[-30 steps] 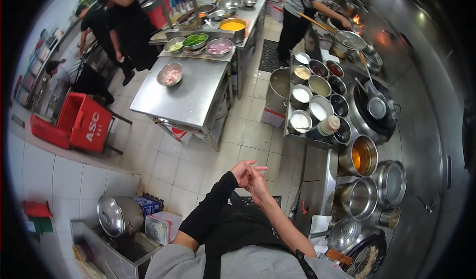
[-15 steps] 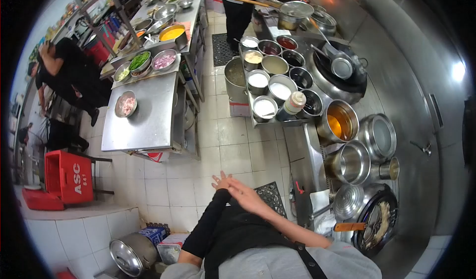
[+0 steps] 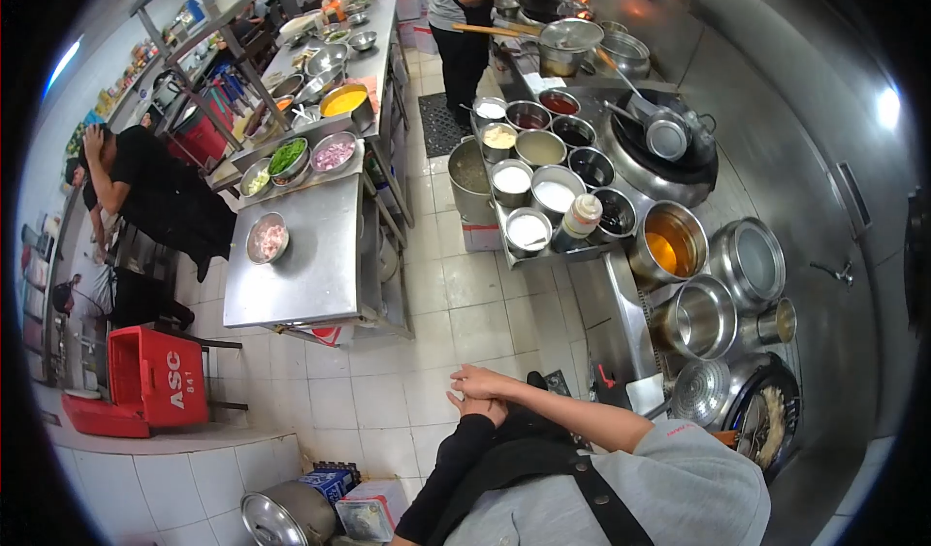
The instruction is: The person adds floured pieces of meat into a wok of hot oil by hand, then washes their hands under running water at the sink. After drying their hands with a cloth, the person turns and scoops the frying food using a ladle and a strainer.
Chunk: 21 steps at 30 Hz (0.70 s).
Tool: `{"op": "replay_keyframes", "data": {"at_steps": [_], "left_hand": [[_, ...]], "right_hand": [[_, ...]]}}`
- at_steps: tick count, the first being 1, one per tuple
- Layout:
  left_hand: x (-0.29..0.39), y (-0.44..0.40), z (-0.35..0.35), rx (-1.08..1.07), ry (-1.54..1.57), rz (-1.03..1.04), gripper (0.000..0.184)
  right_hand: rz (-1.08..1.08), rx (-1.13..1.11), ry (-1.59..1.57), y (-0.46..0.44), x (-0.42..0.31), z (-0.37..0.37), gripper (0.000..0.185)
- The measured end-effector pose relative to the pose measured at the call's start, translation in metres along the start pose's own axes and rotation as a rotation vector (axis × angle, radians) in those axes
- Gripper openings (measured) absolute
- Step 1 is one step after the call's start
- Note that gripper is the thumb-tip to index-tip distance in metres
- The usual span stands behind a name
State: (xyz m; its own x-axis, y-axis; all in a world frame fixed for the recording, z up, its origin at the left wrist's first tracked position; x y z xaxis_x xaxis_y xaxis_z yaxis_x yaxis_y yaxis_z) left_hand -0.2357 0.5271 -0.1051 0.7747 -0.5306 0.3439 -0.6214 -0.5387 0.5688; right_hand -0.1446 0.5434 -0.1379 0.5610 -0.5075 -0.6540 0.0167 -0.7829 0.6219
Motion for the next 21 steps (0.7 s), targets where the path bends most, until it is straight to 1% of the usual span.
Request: {"op": "replay_keyframes", "data": {"at_steps": [4, 8, 10, 13, 16, 17, 20, 21], "left_hand": [[-0.022, -0.017, 0.021, 0.021, 0.0, 0.041, 0.068], [-0.031, -0.024, 0.025, 0.005, -0.007, 0.084, 0.068], [-0.028, -0.02, 0.029, -0.014, -0.007, 0.093, 0.068], [-0.026, -0.008, 0.039, -0.053, -0.008, 0.109, 0.067], [-0.023, 0.0, 0.045, -0.072, 0.0, 0.124, 0.067], [-0.024, 0.003, 0.047, -0.086, -0.003, 0.124, 0.067], [-0.024, 0.008, 0.056, -0.109, -0.013, 0.137, 0.067], [-0.022, 0.008, 0.059, -0.117, -0.017, 0.139, 0.067]], "right_hand": [[-0.103, -0.089, 0.205, 0.003, -0.02, -0.015, 0.06], [-0.056, 0.015, 0.147, -0.009, -0.019, 0.001, 0.059], [-0.025, 0.088, 0.144, 0.011, -0.03, 0.005, 0.059], [-0.006, 0.183, 0.2, 0.032, -0.025, 0.022, 0.056], [-0.06, 0.166, 0.186, 0.038, 0.006, 0.047, 0.05], [-0.096, 0.219, 0.159, 0.044, 0.01, 0.05, 0.044], [0.07, 0.15, 0.113, 0.056, 0.023, 0.05, 0.044], [0.015, 0.312, 0.142, 0.06, 0.023, 0.052, 0.044]]}}
Point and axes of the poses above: each hand's wrist, its own y-axis away from the middle knuckle, its own z-axis out of the palm, x = y × z, the point moved 1 cm from there along -y, towards the middle knuckle, and after that the axes turned 11 degrees about y, right-handed, at the moved point
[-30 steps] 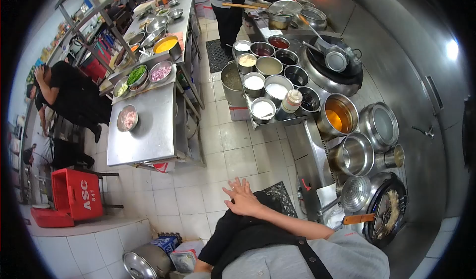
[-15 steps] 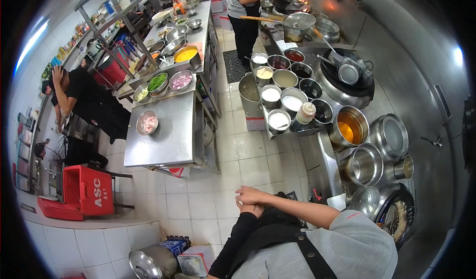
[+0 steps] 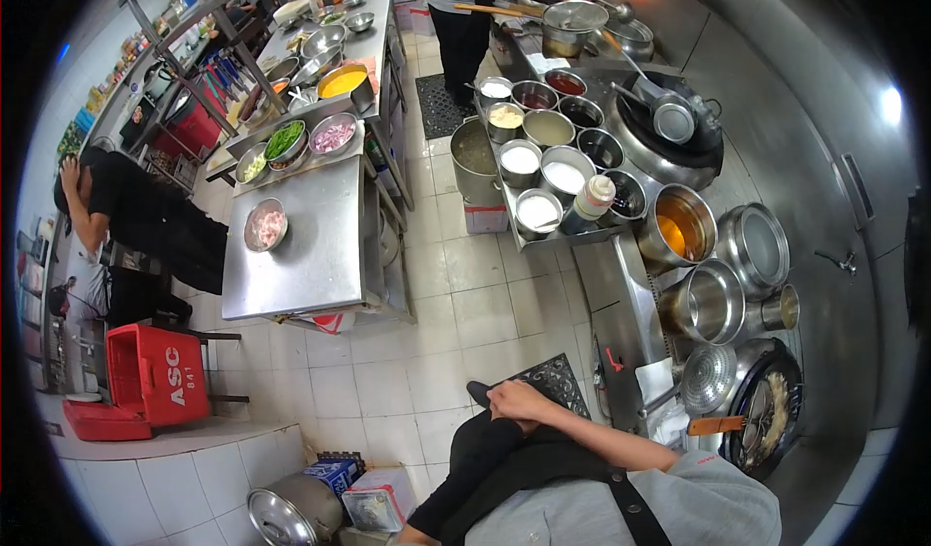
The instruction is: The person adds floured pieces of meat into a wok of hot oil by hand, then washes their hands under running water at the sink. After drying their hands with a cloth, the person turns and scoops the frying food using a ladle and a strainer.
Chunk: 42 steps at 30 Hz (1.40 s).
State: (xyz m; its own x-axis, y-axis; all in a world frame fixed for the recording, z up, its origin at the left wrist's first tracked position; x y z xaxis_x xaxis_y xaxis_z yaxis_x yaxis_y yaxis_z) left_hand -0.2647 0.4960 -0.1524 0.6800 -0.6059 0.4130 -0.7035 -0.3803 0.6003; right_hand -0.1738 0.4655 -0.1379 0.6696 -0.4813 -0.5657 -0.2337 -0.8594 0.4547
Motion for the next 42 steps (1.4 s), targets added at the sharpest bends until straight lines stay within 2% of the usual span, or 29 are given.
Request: {"op": "replay_keyframes", "data": {"at_steps": [3, 9, 16, 17, 18, 23, 30, 33, 37, 38, 39, 41, 42], "left_hand": [[0.005, -0.002, 0.007, -0.015, -0.018, 0.015, 0.067], [0.023, 0.0, 0.023, -0.055, -0.069, 0.058, 0.066], [0.041, 0.036, 0.072, -0.141, -0.141, 0.086, 0.066], [0.041, 0.044, 0.08, -0.159, -0.16, 0.095, 0.066], [0.041, 0.052, 0.088, -0.18, -0.183, 0.101, 0.066], [0.048, 0.082, 0.115, -0.302, -0.316, 0.189, 0.066], [0.114, 0.075, 0.132, -0.512, -0.415, 0.414, 0.066], [0.157, 0.067, 0.123, -0.616, -0.383, 0.552, 0.066], [0.227, 0.059, 0.107, -0.755, -0.248, 0.813, 0.066], [0.244, 0.058, 0.101, -0.73, -0.219, 0.968, 0.066], [0.263, 0.059, 0.096, -0.69, -0.183, 1.131, 0.066], [0.296, 0.066, 0.082, -0.459, -0.144, 1.546, 0.067], [0.311, 0.071, 0.075, -0.295, -0.122, 1.74, 0.069]], "right_hand": [[0.037, -0.016, 0.019, 0.01, -0.012, -0.027, 0.043], [-0.003, 0.211, -0.231, 0.048, -0.044, -0.083, 0.034], [-0.008, 0.405, -0.382, 0.133, -0.03, -0.11, 0.03], [0.004, 0.426, -0.385, 0.149, -0.025, -0.11, 0.03], [-0.048, 0.549, -0.4, 0.161, -0.016, -0.103, 0.028], [-0.009, 0.668, -0.519, 0.236, 0.008, -0.079, 0.026], [0.16, 0.769, -0.698, 0.328, 0.035, -0.054, 0.025], [0.28, 0.943, -0.675, 0.359, 0.04, -0.063, 0.023], [0.355, 1.311, -0.764, 0.361, 0.055, -0.046, 0.03], [0.347, 1.339, -0.873, 0.375, 0.051, -0.05, 0.033], [0.421, 1.43, -0.812, 0.388, 0.047, -0.051, 0.032], [0.564, 1.588, -0.684, 0.407, 0.041, -0.049, 0.03], [0.608, 1.619, -0.78, 0.413, 0.041, -0.044, 0.029]]}}
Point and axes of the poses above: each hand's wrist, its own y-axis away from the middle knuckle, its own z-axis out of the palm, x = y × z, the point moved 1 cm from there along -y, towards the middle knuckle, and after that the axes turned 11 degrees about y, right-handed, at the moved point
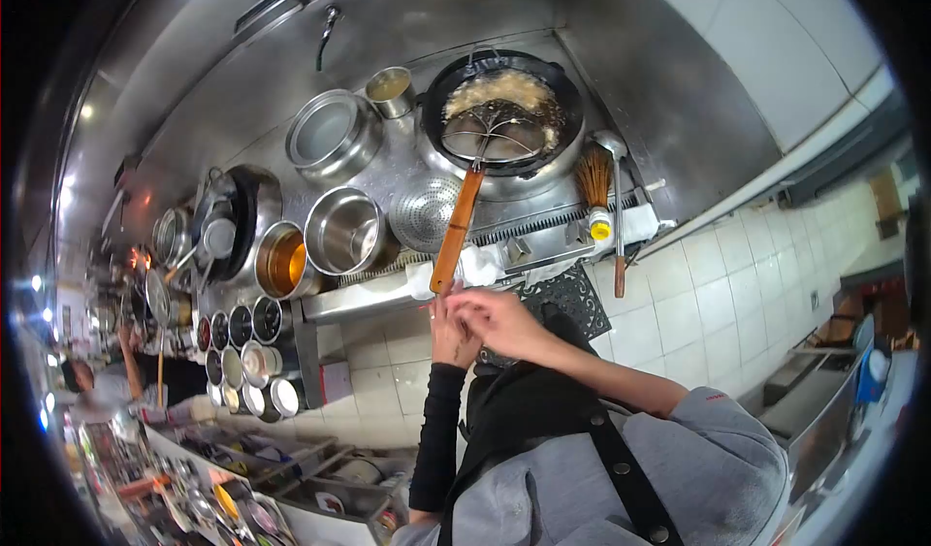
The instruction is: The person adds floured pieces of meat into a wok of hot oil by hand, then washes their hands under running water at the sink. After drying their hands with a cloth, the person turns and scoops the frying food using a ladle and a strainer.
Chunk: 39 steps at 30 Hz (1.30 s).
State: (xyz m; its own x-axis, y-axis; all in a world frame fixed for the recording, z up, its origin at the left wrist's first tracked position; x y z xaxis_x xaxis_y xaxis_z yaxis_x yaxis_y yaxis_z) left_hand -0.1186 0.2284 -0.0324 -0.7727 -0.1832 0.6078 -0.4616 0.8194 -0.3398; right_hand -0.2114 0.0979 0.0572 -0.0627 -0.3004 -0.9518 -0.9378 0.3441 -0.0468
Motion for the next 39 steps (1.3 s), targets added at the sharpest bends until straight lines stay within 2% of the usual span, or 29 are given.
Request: {"op": "replay_keyframes", "data": {"at_steps": [1, 3, 6, 8, 9, 10, 14, 17, 18, 21, 22, 23, 25, 26, 29, 30, 32, 34, 37, 38, 39], "left_hand": [[0.001, -0.013, -0.008, 0.018, -0.022, -0.054, 0.072], [0.0, -0.033, -0.011, 0.055, -0.057, -0.174, 0.078], [-0.021, -0.062, -0.004, -0.042, -0.165, -0.221, 0.093], [-0.032, -0.077, 0.005, -0.208, -0.214, -0.354, 0.099], [-0.042, -0.082, 0.009, -0.291, -0.246, -0.419, 0.103], [-0.059, -0.081, 0.02, -0.23, -0.276, -0.329, 0.104], [-0.053, -0.102, 0.024, -0.307, -0.334, -0.436, 0.107], [-0.055, -0.115, 0.031, -0.284, -0.4, -0.452, 0.106], [-0.055, -0.117, 0.033, -0.274, -0.437, -0.44, 0.105], [-0.055, -0.127, 0.041, -0.184, -0.4, -0.408, 0.098], [-0.053, -0.131, 0.042, -0.184, -0.387, -0.402, 0.098], [-0.05, -0.135, 0.043, -0.188, -0.375, -0.398, 0.098], [-0.033, -0.139, 0.042, -0.19, -0.389, -0.42, 0.095], [-0.026, -0.139, 0.041, -0.192, -0.38, -0.428, 0.094], [-0.018, -0.134, 0.04, -0.17, -0.328, -0.397, 0.096], [-0.017, -0.132, 0.039, -0.16, -0.307, -0.38, 0.098], [-0.012, -0.138, 0.033, -0.206, -0.322, -0.447, 0.097], [-0.01, -0.14, 0.023, -0.212, -0.339, -0.463, 0.094], [-0.02, -0.144, 0.019, -0.191, -0.32, -0.454, 0.089], [-0.016, -0.147, 0.015, -0.194, -0.334, -0.475, 0.085], [-0.017, -0.147, 0.014, -0.194, -0.333, -0.481, 0.085]], "right_hand": [[0.09, 0.038, -0.048, 0.003, 0.004, -0.007, 0.027], [0.122, 0.169, 0.115, 0.012, 0.026, -0.018, 0.025], [0.204, 0.3, 0.1, 0.035, 0.047, -0.039, 0.026], [0.247, 0.379, 0.093, 0.054, 0.059, -0.055, 0.028], [0.298, 0.363, 0.19, 0.063, 0.08, -0.065, 0.029], [0.35, 0.39, 0.232, 0.071, 0.093, -0.074, 0.029], [0.472, 0.419, 0.469, 0.099, 0.172, -0.113, 0.036], [0.687, 0.372, 0.694, 0.107, 0.247, -0.141, 0.058], [0.764, 0.301, 0.687, 0.107, 0.271, -0.151, 0.079], [0.928, 0.315, 0.664, 0.104, 0.324, -0.164, 0.082], [0.795, 0.447, 0.647, 0.111, 0.376, -0.159, 0.068], [0.835, 0.435, 0.526, 0.105, 0.383, -0.164, 0.064], [0.925, 0.396, 0.279, 0.095, 0.379, -0.175, 0.054], [0.996, 0.513, 0.131, 0.083, 0.338, -0.179, 0.04], [0.749, 0.671, 0.603, 0.083, 0.364, -0.191, 0.035], [0.788, 0.641, 0.319, 0.078, 0.332, -0.203, 0.026], [0.794, 0.62, 0.125, 0.076, 0.284, -0.215, 0.023], [0.748, 0.625, -0.059, 0.084, 0.268, -0.209, 0.019], [0.679, 0.572, -0.241, 0.073, 0.204, -0.218, 0.016], [0.529, 0.553, -0.224, 0.064, 0.185, -0.224, 0.013], [0.503, 0.548, -0.176, 0.054, 0.165, -0.233, 0.013]]}}
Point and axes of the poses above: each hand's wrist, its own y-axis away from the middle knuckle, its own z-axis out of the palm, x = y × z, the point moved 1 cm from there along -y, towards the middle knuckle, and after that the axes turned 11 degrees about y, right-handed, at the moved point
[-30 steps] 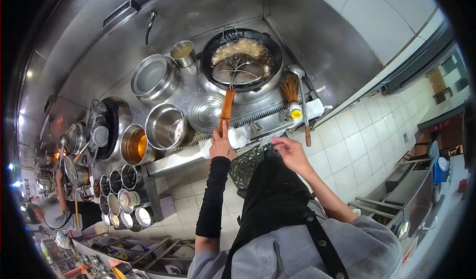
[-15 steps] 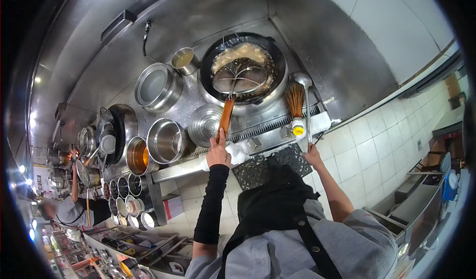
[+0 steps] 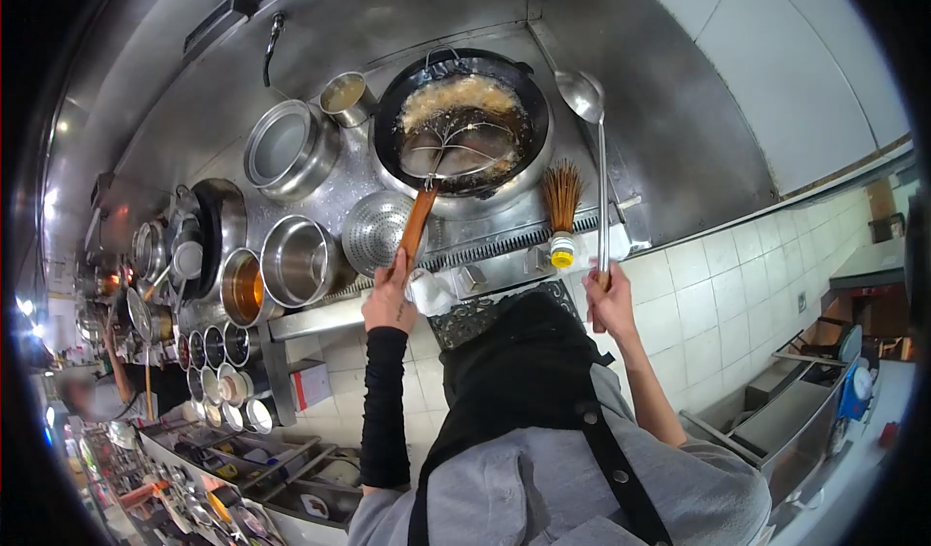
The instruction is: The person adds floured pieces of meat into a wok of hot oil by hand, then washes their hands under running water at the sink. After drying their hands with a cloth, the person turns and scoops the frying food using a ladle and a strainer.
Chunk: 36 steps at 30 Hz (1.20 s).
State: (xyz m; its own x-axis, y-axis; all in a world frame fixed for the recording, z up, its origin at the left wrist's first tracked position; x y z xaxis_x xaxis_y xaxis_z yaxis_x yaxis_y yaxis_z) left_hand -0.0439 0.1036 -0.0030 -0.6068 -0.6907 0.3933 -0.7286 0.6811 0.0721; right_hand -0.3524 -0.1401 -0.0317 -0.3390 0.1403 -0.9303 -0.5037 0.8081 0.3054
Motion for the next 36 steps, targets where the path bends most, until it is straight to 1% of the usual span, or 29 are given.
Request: {"op": "replay_keyframes", "data": {"at_steps": [2, 4, 5, 7, 9, 12, 13, 15, 18, 19, 22, 25, 28, 31, 36], "left_hand": [[-0.001, -0.003, -0.002, 0.01, -0.004, 0.001, 0.084], [-0.004, -0.003, -0.003, 0.014, -0.028, -0.007, 0.083], [-0.004, -0.004, -0.004, 0.009, -0.029, -0.01, 0.083], [-0.005, -0.005, -0.005, 0.004, -0.024, -0.026, 0.086], [0.0, -0.002, -0.008, -0.004, -0.008, -0.059, 0.092], [0.005, 0.002, -0.006, -0.009, 0.003, -0.084, 0.091], [-0.001, 0.003, 0.001, 0.025, -0.009, -0.042, 0.084], [-0.001, 0.004, 0.003, 0.029, -0.025, -0.042, 0.085], [0.004, 0.006, 0.0, 0.018, -0.047, -0.054, 0.085], [0.005, 0.006, -0.002, 0.011, -0.054, -0.06, 0.085], [0.004, 0.008, -0.001, 0.024, -0.01, -0.034, 0.086], [0.005, 0.01, 0.001, 0.008, 0.014, -0.025, 0.087], [0.014, 0.011, 0.002, -0.009, 0.041, -0.04, 0.088], [0.027, 0.012, 0.0, -0.02, 0.085, -0.042, 0.088], [0.035, 0.001, 0.001, -0.042, 0.279, -0.011, 0.086]], "right_hand": [[-0.087, 0.012, 0.065, -0.013, -0.047, -0.005, 0.011], [-0.06, -0.049, 0.014, -0.029, -0.069, -0.013, 0.018], [-0.061, -0.03, -0.017, -0.028, -0.086, -0.01, 0.021], [-0.064, -0.05, 0.01, -0.03, -0.097, -0.009, 0.022], [-0.053, -0.058, 0.026, -0.028, -0.103, -0.006, 0.026], [-0.057, -0.125, 0.086, -0.03, -0.094, -0.004, 0.038], [-0.054, -0.117, 0.083, -0.029, -0.093, -0.002, 0.035], [-0.052, -0.096, 0.069, -0.026, -0.096, 0.005, 0.028], [-0.043, -0.142, 0.138, -0.03, -0.09, 0.006, 0.032], [-0.029, -0.157, 0.166, -0.031, -0.089, 0.006, 0.042], [-0.052, -0.148, 0.16, -0.031, -0.085, 0.008, 0.05], [-0.052, -0.14, 0.141, -0.029, -0.087, 0.01, 0.05], [-0.082, -0.112, 0.128, -0.026, -0.091, 0.011, 0.029], [-0.078, -0.097, 0.118, -0.03, -0.087, 0.011, 0.031], [-0.097, -0.065, 0.142, -0.029, -0.098, 0.009, 0.032]]}}
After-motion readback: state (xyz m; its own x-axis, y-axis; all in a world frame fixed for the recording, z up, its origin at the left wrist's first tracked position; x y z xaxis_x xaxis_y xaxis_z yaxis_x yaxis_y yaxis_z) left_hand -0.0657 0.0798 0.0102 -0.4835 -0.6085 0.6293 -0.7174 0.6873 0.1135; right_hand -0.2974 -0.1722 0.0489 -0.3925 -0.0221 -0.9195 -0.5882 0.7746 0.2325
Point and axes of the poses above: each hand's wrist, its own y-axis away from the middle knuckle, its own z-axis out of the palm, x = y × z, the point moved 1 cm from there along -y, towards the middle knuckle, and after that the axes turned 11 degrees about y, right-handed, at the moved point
